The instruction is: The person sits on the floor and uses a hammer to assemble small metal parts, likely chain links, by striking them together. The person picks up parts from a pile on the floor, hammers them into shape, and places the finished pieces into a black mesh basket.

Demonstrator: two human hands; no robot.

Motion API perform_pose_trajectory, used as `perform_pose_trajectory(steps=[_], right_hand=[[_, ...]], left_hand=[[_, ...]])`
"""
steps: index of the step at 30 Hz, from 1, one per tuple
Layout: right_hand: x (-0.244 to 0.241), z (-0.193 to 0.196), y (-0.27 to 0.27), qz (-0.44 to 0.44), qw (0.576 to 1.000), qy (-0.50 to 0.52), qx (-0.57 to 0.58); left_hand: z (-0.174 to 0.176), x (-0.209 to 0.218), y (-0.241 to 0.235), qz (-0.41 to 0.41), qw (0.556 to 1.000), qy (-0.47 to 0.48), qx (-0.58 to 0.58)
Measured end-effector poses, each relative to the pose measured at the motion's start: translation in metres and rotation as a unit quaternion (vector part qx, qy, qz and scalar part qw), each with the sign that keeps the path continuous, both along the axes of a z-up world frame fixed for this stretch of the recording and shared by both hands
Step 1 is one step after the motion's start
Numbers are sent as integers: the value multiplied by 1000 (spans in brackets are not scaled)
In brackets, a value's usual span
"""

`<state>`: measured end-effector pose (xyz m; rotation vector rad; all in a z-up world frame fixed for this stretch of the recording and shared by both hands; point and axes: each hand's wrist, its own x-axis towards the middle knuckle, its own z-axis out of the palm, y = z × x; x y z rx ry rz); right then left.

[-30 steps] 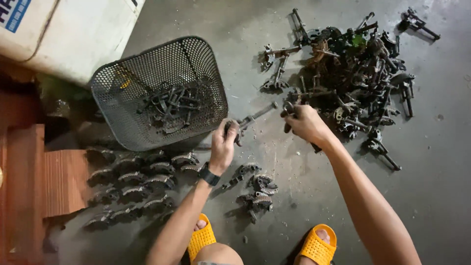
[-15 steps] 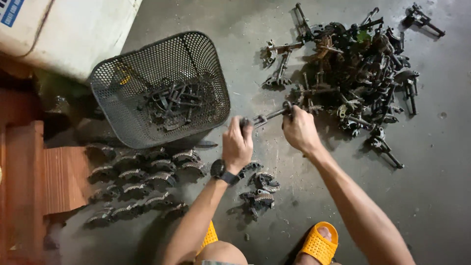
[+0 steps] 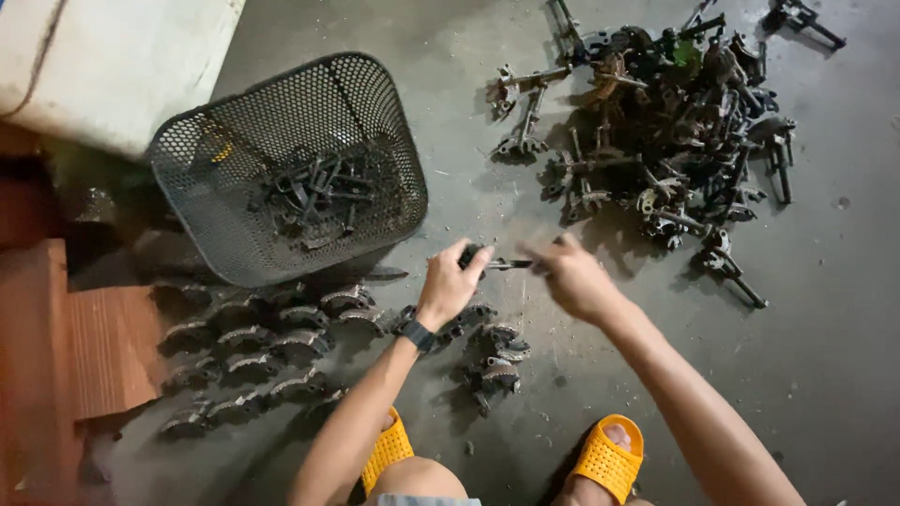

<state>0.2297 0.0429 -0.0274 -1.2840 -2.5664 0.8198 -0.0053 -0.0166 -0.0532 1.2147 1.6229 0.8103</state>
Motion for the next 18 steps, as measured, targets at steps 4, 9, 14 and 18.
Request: perform_pose_trajectory(steps=[4,9,14,18], right_hand=[[-18,15,2,20,991,-131,-10],[-12,-27,4,-1,996,-81,33],[-3,-6,25,-204,978,6,-38],[36,-5,30,-372,897,137,-194]], left_hand=[[5,14,10,-1,998,27,52],[-22,19,24,28,997,20,62],[-54,13,57,64,980,-54,-178],[-109,-3,51,-28,968,234,-87]])
